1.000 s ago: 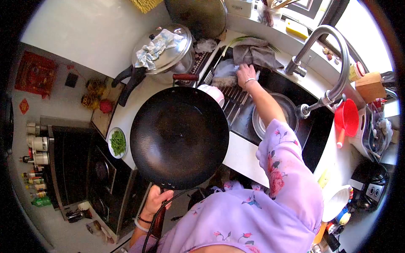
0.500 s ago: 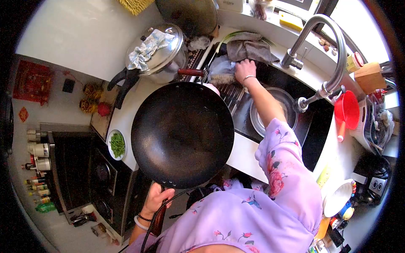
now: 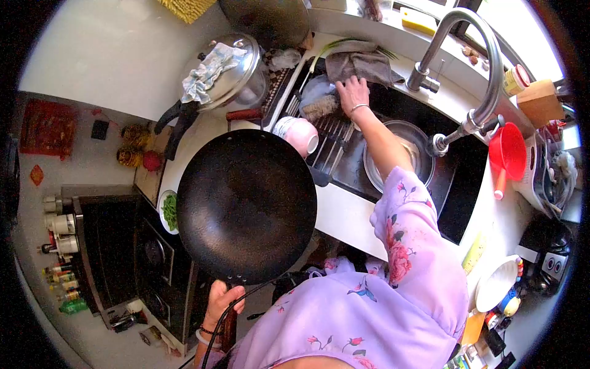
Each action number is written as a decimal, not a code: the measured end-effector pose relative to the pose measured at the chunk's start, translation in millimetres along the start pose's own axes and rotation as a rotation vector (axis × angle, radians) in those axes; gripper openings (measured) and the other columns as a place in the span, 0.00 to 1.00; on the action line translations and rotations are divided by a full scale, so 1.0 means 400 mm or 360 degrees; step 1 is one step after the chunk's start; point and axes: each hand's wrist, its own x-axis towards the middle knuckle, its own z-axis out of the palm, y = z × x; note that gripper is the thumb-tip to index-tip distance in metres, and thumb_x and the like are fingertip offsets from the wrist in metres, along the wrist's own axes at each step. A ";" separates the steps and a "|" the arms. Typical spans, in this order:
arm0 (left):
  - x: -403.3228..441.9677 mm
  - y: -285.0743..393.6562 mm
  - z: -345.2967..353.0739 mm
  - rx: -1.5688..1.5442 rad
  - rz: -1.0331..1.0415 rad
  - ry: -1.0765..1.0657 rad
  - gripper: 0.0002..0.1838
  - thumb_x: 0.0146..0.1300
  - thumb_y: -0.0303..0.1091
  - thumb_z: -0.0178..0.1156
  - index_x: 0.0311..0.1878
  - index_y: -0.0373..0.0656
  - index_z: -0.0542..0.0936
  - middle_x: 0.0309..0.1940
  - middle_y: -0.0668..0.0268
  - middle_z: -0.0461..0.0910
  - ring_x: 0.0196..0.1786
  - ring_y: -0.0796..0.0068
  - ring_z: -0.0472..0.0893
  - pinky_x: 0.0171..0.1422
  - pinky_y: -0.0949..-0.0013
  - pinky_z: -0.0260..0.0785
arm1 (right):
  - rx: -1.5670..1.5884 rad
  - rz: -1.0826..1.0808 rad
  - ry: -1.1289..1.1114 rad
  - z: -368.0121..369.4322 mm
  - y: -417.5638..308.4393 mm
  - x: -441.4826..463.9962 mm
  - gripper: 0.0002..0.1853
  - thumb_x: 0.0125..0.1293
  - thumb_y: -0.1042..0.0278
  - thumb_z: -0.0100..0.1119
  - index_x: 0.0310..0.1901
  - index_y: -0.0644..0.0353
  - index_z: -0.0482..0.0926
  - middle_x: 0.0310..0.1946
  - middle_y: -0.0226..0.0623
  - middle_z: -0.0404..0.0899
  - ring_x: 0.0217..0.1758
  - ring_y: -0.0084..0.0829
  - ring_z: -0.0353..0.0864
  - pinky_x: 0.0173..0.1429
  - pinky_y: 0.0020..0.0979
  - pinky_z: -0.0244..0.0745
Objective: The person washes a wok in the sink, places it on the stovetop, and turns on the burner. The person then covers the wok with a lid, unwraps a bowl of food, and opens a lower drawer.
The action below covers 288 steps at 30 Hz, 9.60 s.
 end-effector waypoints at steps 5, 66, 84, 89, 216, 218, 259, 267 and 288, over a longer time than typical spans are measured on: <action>-0.004 -0.005 0.001 0.0007 0.0041 0.0053 0.10 0.64 0.29 0.57 0.26 0.38 0.72 0.18 0.68 0.70 0.16 0.82 0.68 0.18 0.75 0.61 | 0.0410 0.0329 0.0641 -0.050 0.001 0.031 0.15 0.48 0.72 0.60 0.40 0.48 0.77 0.39 0.34 0.78 0.49 0.36 0.73 0.50 0.38 0.65; 0.212 0.057 0.057 0.0522 0.0179 -0.0664 0.12 0.64 0.30 0.57 0.24 0.40 0.70 0.17 0.71 0.70 0.15 0.83 0.69 0.17 0.77 0.63 | 0.0419 -0.0253 -0.0801 -0.368 -0.163 -0.247 0.18 0.60 0.67 0.57 0.47 0.69 0.67 0.31 0.57 0.82 0.34 0.49 0.84 0.39 0.42 0.79; 0.355 0.027 0.240 0.0455 -0.0199 -0.1262 0.11 0.64 0.29 0.57 0.25 0.40 0.71 0.19 0.72 0.70 0.18 0.85 0.68 0.19 0.78 0.61 | 0.0966 0.0257 -0.0179 -0.188 -0.171 -0.344 0.15 0.57 0.67 0.56 0.44 0.64 0.68 0.40 0.56 0.76 0.40 0.54 0.80 0.44 0.48 0.78; 0.355 0.054 0.243 0.0506 -0.0275 -0.1240 0.10 0.64 0.29 0.57 0.27 0.41 0.70 0.20 0.72 0.70 0.18 0.86 0.68 0.18 0.77 0.64 | 0.0907 -0.0587 -0.1171 -0.346 -0.164 -0.552 0.20 0.56 0.66 0.58 0.48 0.64 0.68 0.42 0.54 0.77 0.46 0.53 0.79 0.51 0.49 0.75; 0.398 0.286 0.556 0.0910 -0.0346 -0.0864 0.14 0.63 0.29 0.59 0.47 0.38 0.66 0.24 0.68 0.73 0.19 0.82 0.72 0.18 0.77 0.67 | -0.0142 0.0140 0.0308 -0.096 0.701 -0.226 0.29 0.56 0.83 0.44 0.63 0.63 0.69 0.69 0.41 0.61 0.75 0.40 0.53 0.77 0.39 0.52; 0.414 0.275 0.573 0.0849 -0.0389 -0.0946 0.09 0.63 0.29 0.58 0.42 0.37 0.70 0.23 0.69 0.73 0.19 0.83 0.72 0.18 0.77 0.66 | -0.0113 0.0142 0.0291 -0.109 0.709 -0.236 0.30 0.55 0.84 0.43 0.64 0.63 0.68 0.68 0.43 0.61 0.74 0.41 0.54 0.77 0.39 0.51; 0.440 0.172 0.286 0.0587 -0.0322 -0.1141 0.07 0.65 0.28 0.55 0.42 0.39 0.68 0.23 0.69 0.70 0.17 0.83 0.69 0.18 0.76 0.65 | 0.3134 0.1548 -0.0175 -0.168 0.440 -0.403 0.18 0.63 0.48 0.62 0.42 0.54 0.78 0.29 0.29 0.83 0.24 0.16 0.74 0.27 0.15 0.68; 0.402 0.267 0.299 0.0643 -0.0567 -0.1149 0.06 0.65 0.29 0.56 0.40 0.39 0.70 0.23 0.69 0.71 0.18 0.83 0.69 0.18 0.77 0.65 | 0.3369 0.1615 -0.0139 -0.055 0.424 -0.523 0.12 0.69 0.57 0.53 0.41 0.55 0.80 0.32 0.35 0.84 0.27 0.20 0.80 0.33 0.19 0.77; 0.315 0.374 0.473 0.1393 -0.0006 -0.0416 0.15 0.65 0.30 0.53 0.51 0.34 0.64 0.17 0.69 0.69 0.14 0.81 0.70 0.14 0.75 0.64 | 0.4694 0.1969 -0.0193 0.193 0.067 -0.518 0.17 0.71 0.67 0.38 0.50 0.67 0.76 0.50 0.44 0.80 0.53 0.38 0.79 0.63 0.39 0.72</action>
